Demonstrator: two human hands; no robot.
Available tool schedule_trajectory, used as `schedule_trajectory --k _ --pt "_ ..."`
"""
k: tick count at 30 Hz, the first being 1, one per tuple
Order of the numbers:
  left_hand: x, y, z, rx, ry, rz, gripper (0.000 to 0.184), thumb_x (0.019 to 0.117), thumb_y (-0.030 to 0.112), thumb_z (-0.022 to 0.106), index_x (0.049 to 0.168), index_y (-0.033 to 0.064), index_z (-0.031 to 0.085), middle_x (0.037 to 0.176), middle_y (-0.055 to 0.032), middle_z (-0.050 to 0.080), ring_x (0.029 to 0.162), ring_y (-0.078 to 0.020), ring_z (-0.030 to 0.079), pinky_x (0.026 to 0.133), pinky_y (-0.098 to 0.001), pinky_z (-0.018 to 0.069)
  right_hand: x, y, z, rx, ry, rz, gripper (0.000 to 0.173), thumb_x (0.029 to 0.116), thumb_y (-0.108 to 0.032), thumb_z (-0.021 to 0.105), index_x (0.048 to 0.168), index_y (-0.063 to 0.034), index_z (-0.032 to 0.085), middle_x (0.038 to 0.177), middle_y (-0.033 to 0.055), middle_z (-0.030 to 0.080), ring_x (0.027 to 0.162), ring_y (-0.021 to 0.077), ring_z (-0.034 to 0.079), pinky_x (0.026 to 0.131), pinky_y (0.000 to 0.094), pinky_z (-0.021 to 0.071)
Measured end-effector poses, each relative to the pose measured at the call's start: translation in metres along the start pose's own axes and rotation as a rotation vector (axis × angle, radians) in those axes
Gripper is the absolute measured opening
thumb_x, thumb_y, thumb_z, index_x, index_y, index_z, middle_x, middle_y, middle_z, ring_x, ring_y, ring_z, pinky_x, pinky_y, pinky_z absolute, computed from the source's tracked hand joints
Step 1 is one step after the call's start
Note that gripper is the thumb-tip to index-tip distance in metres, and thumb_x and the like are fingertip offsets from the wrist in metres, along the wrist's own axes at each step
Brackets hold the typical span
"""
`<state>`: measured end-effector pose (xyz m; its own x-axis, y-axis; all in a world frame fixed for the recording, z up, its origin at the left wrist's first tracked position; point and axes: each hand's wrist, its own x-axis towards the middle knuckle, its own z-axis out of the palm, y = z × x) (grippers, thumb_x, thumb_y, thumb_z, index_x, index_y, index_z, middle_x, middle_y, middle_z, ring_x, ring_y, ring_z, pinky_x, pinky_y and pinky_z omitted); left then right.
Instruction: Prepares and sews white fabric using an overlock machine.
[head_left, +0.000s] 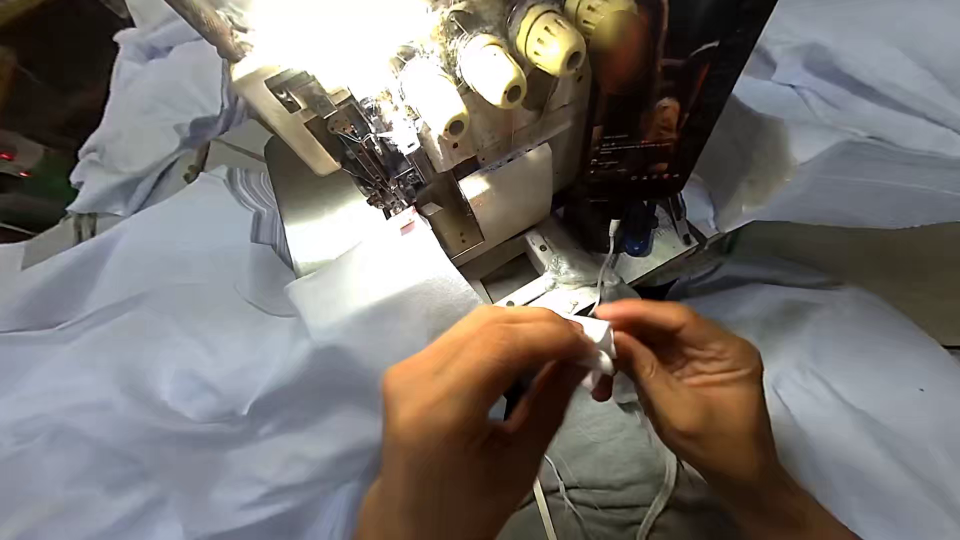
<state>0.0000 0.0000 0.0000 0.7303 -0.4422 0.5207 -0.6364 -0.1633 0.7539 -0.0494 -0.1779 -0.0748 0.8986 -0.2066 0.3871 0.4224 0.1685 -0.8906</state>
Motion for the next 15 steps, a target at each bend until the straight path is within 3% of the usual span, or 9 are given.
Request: schedule_trajectory --k 2,4,7,8,10,12,13,15 --pt "-0.01 -0.004 0.016 -0.03 -0.064 0.038 0.007 0.0961 0.006 0.068 0.097 -0.0002 0.071 0.101 -0.0084 0.075 0.101 -0.0114 0.071 0.089 -0.0239 0.0592 -0.001 -0.001 -0.005 0.037 -0.002 -0.001 0.021 0.1007 -0.003 0.061 0.118 -0.0062 0.072 0.105 -0.0041 0.076 0.087 0.0033 0.073 0.077 0.0193 0.0627" --pt "-0.024 -0.007 0.032 -0.019 -0.091 0.053 0.006 0.0955 0.008 0.069 0.094 0.0033 0.072 0.099 -0.0055 0.077 0.107 -0.0134 0.068 0.099 -0.0273 0.051 -0.011 -0.001 -0.014 0.063 -0.059 0.063 0.024 0.1043 -0.01 0.057 0.12 -0.0073 0.074 0.111 -0.004 0.075 0.095 0.0018 0.07 0.085 0.0181 0.0588" --pt "-0.05 -0.015 0.057 -0.028 -0.101 0.048 0.005 0.0945 0.009 0.07 0.092 0.0052 0.073 0.103 -0.0077 0.075 0.114 -0.018 0.066 0.104 -0.0296 0.0496 -0.039 0.001 -0.029 0.317 -0.075 0.343 0.03 0.1066 -0.025 0.054 0.124 -0.0095 0.073 0.111 -0.0007 0.076 0.096 0.0035 0.071 0.085 0.0198 0.0587" --pt "-0.058 -0.019 0.065 -0.021 -0.128 0.035 0.006 0.0944 0.011 0.071 0.095 0.0057 0.074 0.108 -0.0105 0.073 0.116 -0.0195 0.065 0.104 -0.0298 0.0509 -0.05 0.002 -0.035 0.373 -0.039 0.434 0.031 0.1052 -0.028 0.057 0.124 -0.0106 0.074 0.111 0.001 0.076 0.096 0.005 0.072 0.085 0.0211 0.0597" --pt "-0.072 -0.024 0.076 -0.013 -0.218 0.012 0.019 0.0946 0.02 0.072 0.109 0.0083 0.075 0.122 -0.0125 0.071 0.128 -0.0267 0.059 0.107 -0.0362 0.048 -0.066 0.001 -0.046 0.282 0.112 0.514 0.019 0.0994 -0.02 0.067 0.114 -0.013 0.078 0.102 0.0011 0.077 0.086 0.0047 0.073 0.076 0.0199 0.0608" --pt "-0.081 -0.03 0.082 -0.057 -0.264 0.002 0.034 0.097 0.031 0.069 0.122 0.0079 0.071 0.134 -0.0135 0.066 0.136 -0.0302 0.052 0.112 -0.0407 0.0433 -0.071 -0.004 -0.06 0.114 0.229 0.456 0.015 0.0942 -0.01 0.072 0.108 -0.0134 0.078 0.098 0.0013 0.077 0.08 0.0066 0.073 0.072 0.0216 0.0624" --pt "-0.084 -0.034 0.086 -0.082 -0.238 -0.019 0.035 0.0984 0.031 0.067 0.122 0.0059 0.07 0.132 -0.0143 0.067 0.133 -0.0272 0.056 0.11 -0.0383 0.046 -0.07 -0.008 -0.067 0.004 0.261 0.387 0.016 0.0932 -0.009 0.073 0.108 -0.014 0.077 0.097 0.0 0.077 0.078 0.0073 0.073 0.07 0.0221 0.0627" --pt "-0.092 -0.047 0.099 -0.076 -0.155 -0.107 0.028 0.0992 0.023 0.066 0.115 0.0007 0.071 0.117 -0.0156 0.07 0.11 -0.0194 0.067 0.092 -0.0293 0.0566 -0.064 -0.018 -0.077 -0.26 0.259 0.212 0.018 0.094 -0.011 0.073 0.111 -0.0164 0.075 0.1 -0.0055 0.076 0.08 0.0056 0.072 0.072 0.0206 0.0616"
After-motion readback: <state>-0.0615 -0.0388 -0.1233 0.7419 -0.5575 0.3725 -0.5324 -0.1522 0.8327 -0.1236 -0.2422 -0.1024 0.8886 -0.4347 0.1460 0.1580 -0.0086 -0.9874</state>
